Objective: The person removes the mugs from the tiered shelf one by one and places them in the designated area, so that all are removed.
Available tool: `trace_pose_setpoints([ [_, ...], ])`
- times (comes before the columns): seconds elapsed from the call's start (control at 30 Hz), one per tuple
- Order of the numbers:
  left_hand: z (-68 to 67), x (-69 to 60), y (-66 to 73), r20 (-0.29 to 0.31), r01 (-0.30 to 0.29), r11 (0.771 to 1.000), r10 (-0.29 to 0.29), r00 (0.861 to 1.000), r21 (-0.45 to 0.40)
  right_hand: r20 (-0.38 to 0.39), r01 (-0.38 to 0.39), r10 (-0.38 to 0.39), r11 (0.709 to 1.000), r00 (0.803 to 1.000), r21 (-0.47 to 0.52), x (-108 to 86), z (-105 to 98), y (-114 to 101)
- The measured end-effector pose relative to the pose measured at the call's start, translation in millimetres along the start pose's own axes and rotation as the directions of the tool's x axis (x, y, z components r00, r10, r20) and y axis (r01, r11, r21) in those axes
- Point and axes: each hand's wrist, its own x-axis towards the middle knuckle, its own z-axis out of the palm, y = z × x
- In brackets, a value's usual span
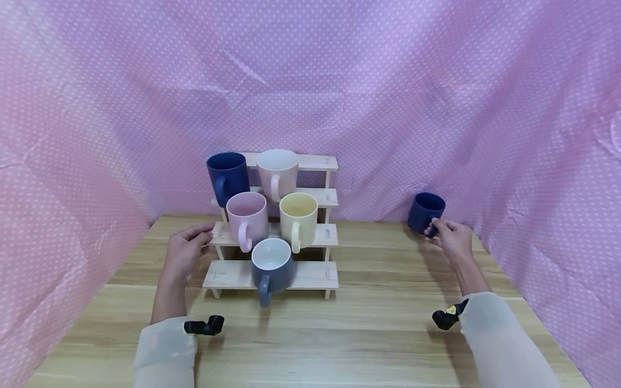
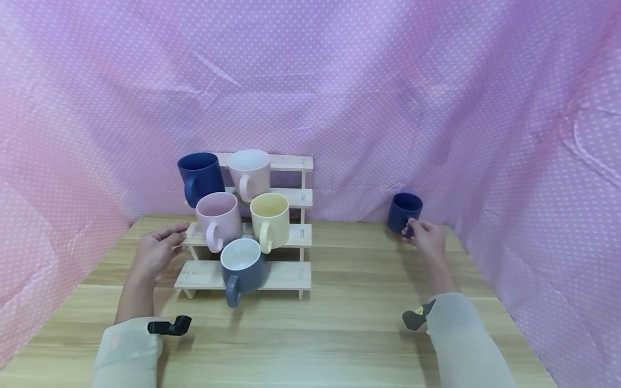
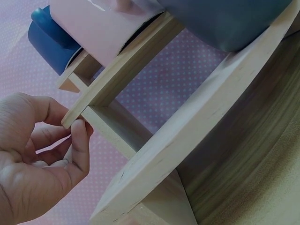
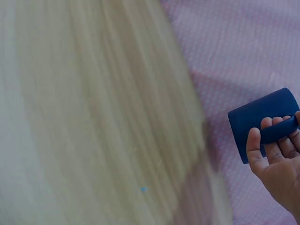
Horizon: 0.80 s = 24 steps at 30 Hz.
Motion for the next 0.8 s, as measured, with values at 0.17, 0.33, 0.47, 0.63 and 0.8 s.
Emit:
trace_pose_setpoints([
  [0.17,1.2,-1.5,-0.5,0.005,0.006,1.000,-0.006,1.000,-0.008,-0.034,-0.037,0.038,0.999,0.999,0.020,3.4,-10,13],
  [0.33,1.5,-1.7,-0.9,0.002,0.002,1.000,-0.002,1.000,-0.002,-0.070,-0.104,0.107,0.993,0.992,0.057,3.8,-18,22],
  [0.47,0.8,-0.9,-1.5,0.003,0.007,1.000,-0.007,1.000,-0.009,-0.080,-0.120,0.126,0.990,0.989,0.074,2.8,-21,26],
  [0.63,0.3,-0.1,-1.5,0.003,0.012,1.000,-0.012,1.000,0.010,-0.110,-0.102,0.109,0.993,0.988,0.066,4.1,-24,29],
  [0.8,-0.2,-0.8,-0.2,0.006,0.012,1.000,-0.012,1.000,0.008,-0.139,-0.081,0.085,0.996,0.987,0.030,6.9,-27,33],
])
